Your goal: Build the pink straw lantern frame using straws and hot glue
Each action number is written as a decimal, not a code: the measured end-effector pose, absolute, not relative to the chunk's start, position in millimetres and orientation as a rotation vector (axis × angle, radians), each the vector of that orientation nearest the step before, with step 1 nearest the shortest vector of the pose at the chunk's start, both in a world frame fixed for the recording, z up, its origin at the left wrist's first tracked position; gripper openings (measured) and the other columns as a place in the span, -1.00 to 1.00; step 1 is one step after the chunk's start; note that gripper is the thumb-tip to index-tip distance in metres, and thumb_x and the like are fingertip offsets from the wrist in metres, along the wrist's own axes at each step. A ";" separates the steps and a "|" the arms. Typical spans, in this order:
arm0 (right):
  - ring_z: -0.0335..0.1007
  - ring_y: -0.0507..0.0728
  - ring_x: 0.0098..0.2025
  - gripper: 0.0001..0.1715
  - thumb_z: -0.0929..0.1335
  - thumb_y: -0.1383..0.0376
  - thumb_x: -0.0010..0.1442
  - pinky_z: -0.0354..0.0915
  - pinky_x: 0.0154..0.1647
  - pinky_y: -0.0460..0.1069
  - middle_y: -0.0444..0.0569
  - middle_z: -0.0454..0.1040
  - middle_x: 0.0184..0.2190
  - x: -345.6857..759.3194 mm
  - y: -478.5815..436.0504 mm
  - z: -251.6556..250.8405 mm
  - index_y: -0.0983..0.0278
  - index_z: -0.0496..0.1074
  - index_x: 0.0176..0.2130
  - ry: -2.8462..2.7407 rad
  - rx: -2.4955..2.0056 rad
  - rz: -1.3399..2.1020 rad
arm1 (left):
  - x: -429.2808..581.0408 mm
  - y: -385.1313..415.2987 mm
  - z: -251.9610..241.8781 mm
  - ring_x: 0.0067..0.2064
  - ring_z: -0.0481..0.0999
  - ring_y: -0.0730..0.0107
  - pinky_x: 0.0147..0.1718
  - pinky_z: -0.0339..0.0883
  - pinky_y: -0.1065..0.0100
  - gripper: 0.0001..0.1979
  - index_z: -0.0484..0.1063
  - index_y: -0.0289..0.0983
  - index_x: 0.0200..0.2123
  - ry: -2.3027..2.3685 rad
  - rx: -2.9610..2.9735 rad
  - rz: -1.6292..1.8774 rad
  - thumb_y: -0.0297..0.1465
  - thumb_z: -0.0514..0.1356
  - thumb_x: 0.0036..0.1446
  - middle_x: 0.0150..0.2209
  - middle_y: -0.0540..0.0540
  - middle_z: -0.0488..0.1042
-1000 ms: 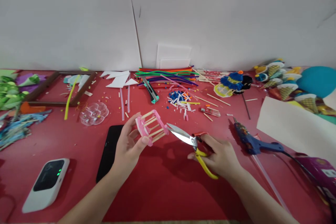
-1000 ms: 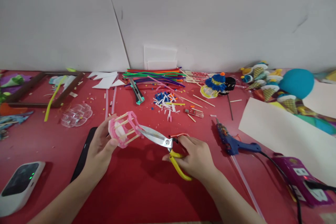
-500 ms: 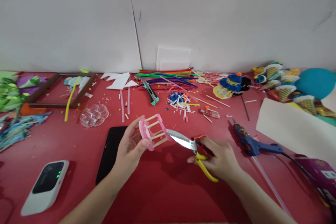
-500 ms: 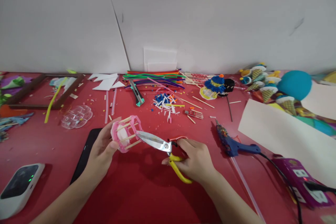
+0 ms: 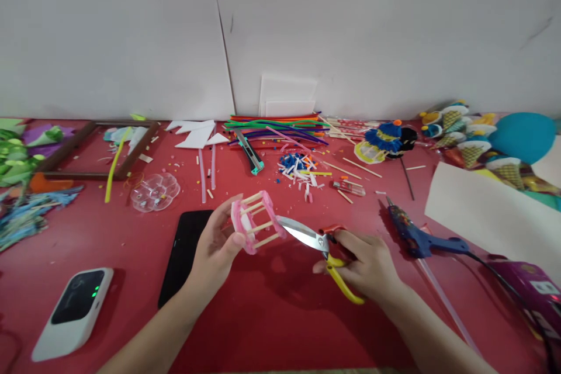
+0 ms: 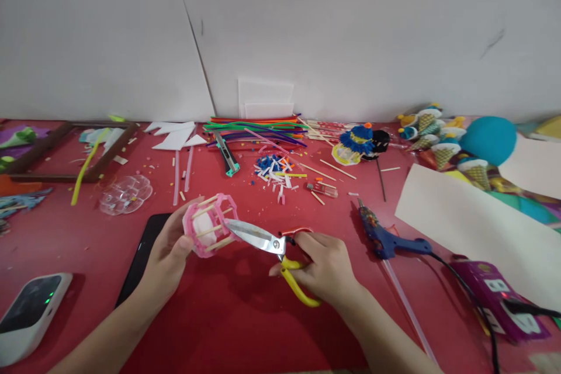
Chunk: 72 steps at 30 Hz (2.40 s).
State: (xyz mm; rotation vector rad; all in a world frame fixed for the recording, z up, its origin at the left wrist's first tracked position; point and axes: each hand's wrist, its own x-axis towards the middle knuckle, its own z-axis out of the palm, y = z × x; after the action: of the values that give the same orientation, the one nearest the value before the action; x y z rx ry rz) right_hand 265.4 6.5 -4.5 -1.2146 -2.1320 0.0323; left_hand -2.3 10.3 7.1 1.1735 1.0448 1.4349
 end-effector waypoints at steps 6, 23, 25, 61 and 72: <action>0.08 -0.04 -0.67 -0.39 0.30 -0.12 0.28 -0.02 -0.59 -0.09 -0.19 0.25 -0.73 264.1 3.8 -2.8 0.24 0.29 -0.58 -2.131 -1.222 0.053 | -2.0 9.9 7.9 -0.01 0.62 0.15 -0.12 0.57 0.27 -0.42 0.51 -0.14 0.06 1.053 1.161 1.436 -0.01 0.37 0.02 0.03 -0.19 0.60; 0.03 -0.05 -0.70 -0.40 0.31 -0.08 0.28 -0.06 -0.63 -0.08 -0.22 0.18 -0.75 268.4 3.1 -6.8 0.22 0.22 -0.61 -2.116 -1.258 0.015 | -3.7 6.0 4.2 -0.05 0.63 0.18 -0.18 0.59 0.29 -0.48 0.46 -0.11 0.08 1.050 1.134 1.425 -0.04 0.33 0.10 0.09 -0.19 0.54; 0.04 -0.04 -0.70 -0.42 0.30 -0.09 0.28 -0.06 -0.62 -0.08 -0.22 0.17 -0.74 268.9 3.9 -7.7 0.22 0.26 -0.59 -2.112 -1.273 0.020 | -3.0 6.2 4.7 -0.02 0.62 0.15 -0.15 0.58 0.26 -0.47 0.45 -0.12 0.09 1.064 1.136 1.434 -0.05 0.34 0.09 0.11 -0.19 0.53; 0.17 -0.03 -0.66 -0.50 0.31 -0.09 0.29 0.03 -0.61 -0.10 -0.21 0.28 -0.67 268.9 5.4 -5.9 0.24 0.33 -0.43 -2.113 -1.201 0.055 | 0.5 12.0 8.7 -0.29 0.63 0.29 -0.46 0.58 0.36 -0.47 0.45 -0.19 0.01 1.175 0.661 1.438 -0.06 0.37 0.02 -0.12 -0.08 0.59; 0.14 -0.04 -0.68 -0.50 0.29 -0.09 0.29 0.05 -0.64 -0.12 -0.24 0.24 -0.69 268.8 7.0 -6.4 0.25 0.34 -0.42 -2.133 -1.266 0.013 | -4.2 16.3 30.4 -0.27 0.71 0.08 -0.56 0.59 0.35 -0.52 0.39 -0.30 0.07 0.832 0.385 1.016 -0.05 0.07 0.33 -0.17 -0.24 0.65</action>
State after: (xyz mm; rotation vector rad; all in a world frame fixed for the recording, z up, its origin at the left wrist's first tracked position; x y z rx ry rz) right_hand 268.8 7.0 -6.4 -1.2662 -2.1328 0.0127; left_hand -4.2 16.3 30.4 0.3846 0.8315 1.0155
